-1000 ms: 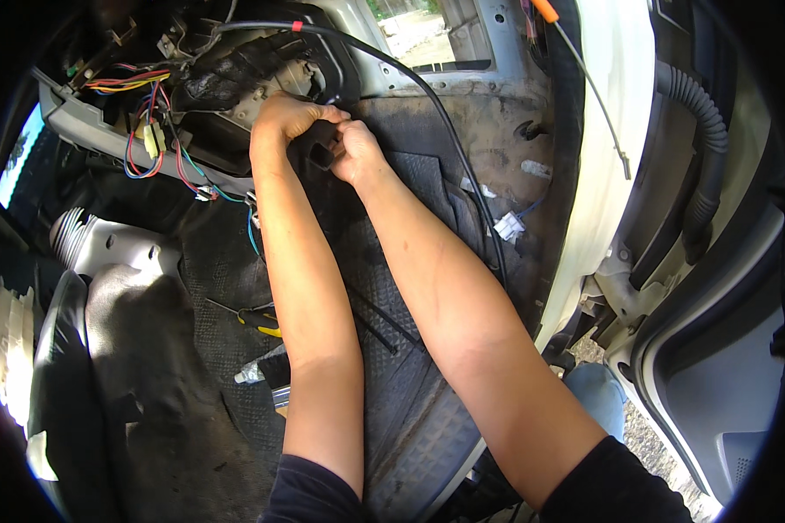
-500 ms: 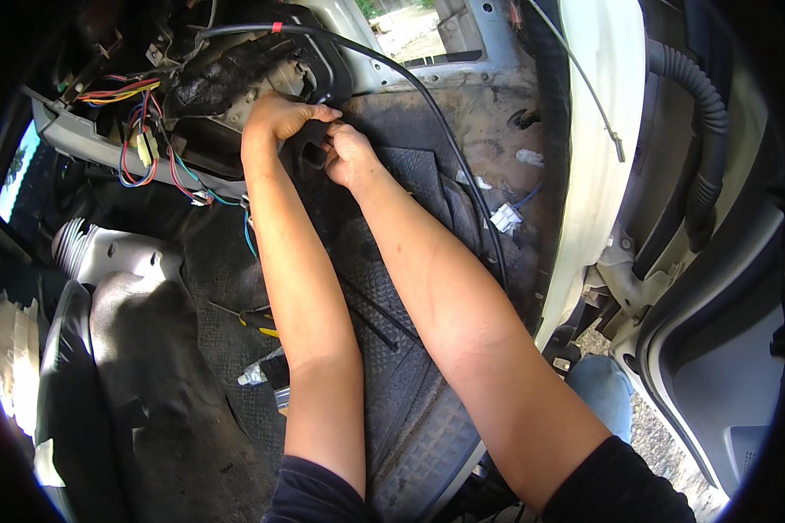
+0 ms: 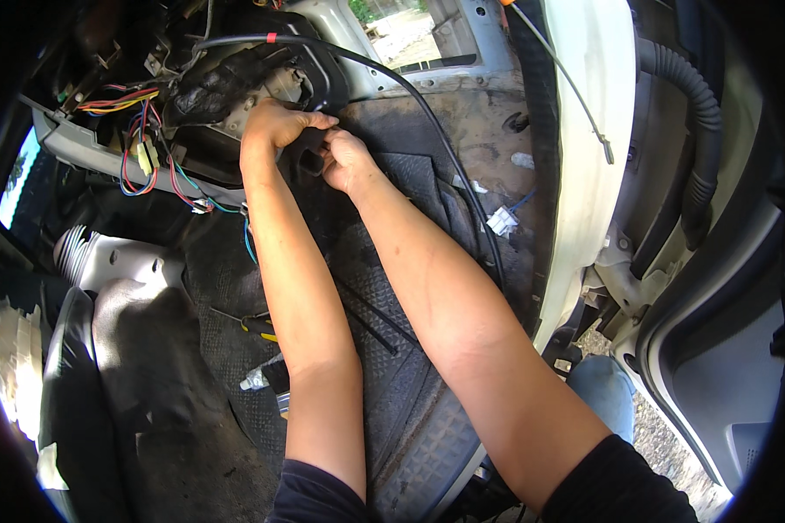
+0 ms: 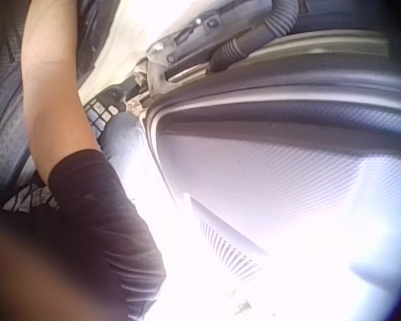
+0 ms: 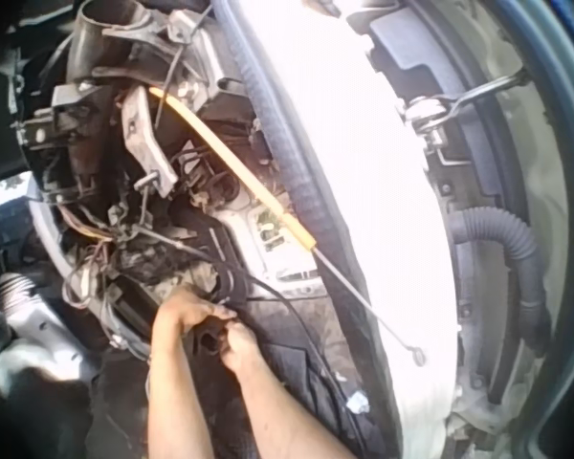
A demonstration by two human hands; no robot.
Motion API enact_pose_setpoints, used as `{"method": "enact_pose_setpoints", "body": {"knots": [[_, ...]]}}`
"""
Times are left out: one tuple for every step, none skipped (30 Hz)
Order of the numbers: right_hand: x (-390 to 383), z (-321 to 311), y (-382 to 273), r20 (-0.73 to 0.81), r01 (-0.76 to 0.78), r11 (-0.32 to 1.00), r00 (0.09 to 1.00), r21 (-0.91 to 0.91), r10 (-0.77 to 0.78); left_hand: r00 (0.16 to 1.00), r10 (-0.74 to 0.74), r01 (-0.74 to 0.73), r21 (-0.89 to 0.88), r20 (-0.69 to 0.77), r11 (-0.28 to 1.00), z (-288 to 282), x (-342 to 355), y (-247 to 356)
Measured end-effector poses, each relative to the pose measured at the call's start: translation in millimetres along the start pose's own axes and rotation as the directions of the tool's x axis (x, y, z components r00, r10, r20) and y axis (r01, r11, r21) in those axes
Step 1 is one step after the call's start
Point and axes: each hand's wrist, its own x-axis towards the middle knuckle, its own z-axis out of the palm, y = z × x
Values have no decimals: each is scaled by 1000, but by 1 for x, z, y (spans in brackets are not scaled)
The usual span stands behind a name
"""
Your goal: The person retrieves a package of zip ties from a shelf, opens it, and walks to a white van with its hood open. They then use the zip ties to secure and organize wires inside the engine bay.
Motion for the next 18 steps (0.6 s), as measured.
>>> {"method": "enact_pose_setpoints", "body": {"knots": [[0, 0, 0, 18, -11, 1000, 1000, 3, 10, 1000, 2, -2, -7, -3, 1000, 0, 0, -1], [0, 0, 0, 5, -19, 1000, 1000, 0, 19, 1000, 7, -7, -13, 9, 1000, 0, 1, -2], [0, 0, -1, 33, -25, 1000, 999, 18, 25, 1000, 13, -13, -24, 23, 1000, 0, 2, -4], [-2, 2, -2, 29, -30, 999, 999, 30, 29, 999, 20, -19, -34, 38, 999, 0, 3, -5], [-4, 3, -2, 21, -34, 999, 999, 41, 33, 999, 17, -16, -23, 50, 1000, 0, 4, -5], [-6, 5, -3, 25, -43, 998, 999, 50, 42, 998, 15, -15, -11, 62, 1000, 1, 4, -4], [-9, 6, -4, 25, -51, 997, 998, 55, 50, 997, -8, 8, 4, 79, 1000, 1, 5, -3], [-11, 8, -6, 2, -55, 997, 998, 53, 55, 999, 14, -18, 60, 52, 998, 2, 5, 0], [-13, 10, -7, 18, -44, 997, 999, 60, 43, 999, 17, -21, 122, 32, 992, 2, 4, 2], [-14, 11, -8, -12, -26, 998, 1000, 52, 26, 1000, -14, 10, 193, 17, 981, 4, 2, 5], [-15, 11, -8, -7, -21, 999, 1000, 27, 21, 998, -63, 59, 317, 1, 947, 7, 3, 9], [-15, 11, -8, 3, -9, 1000, 1000, 11, 9, 998, -59, 55, 360, -1, 931, 8, 3, 12], [-14, 10, -8, -17, 2, 1000, 1000, 0, -2, 998, -58, 54, 404, -2, 913, 8, 3, 13], [-11, 10, -7, -12, 13, 1000, 1000, 3, -13, 999, -36, 32, 435, 1, 900, 10, 1, 12], [-9, 9, -6, -33, 19, 1000, 999, 15, -19, 1000, -20, 20, 415, -2, 909, 8, 0, 10], [-7, 8, -5, 14, 14, 1000, 1000, 17, -15, 1000, 10, -12, 374, 6, 927, 7, -1, 7], [-4, 7, -5, 34, 6, 1000, 999, 27, -7, 999, 47, -48, 333, 11, 942, 5, -1, 4], [-2, 6, -3, 31, -2, 999, 1000, 37, 1, 998, 52, -55, 297, 18, 953, 4, -1, 1]]}}
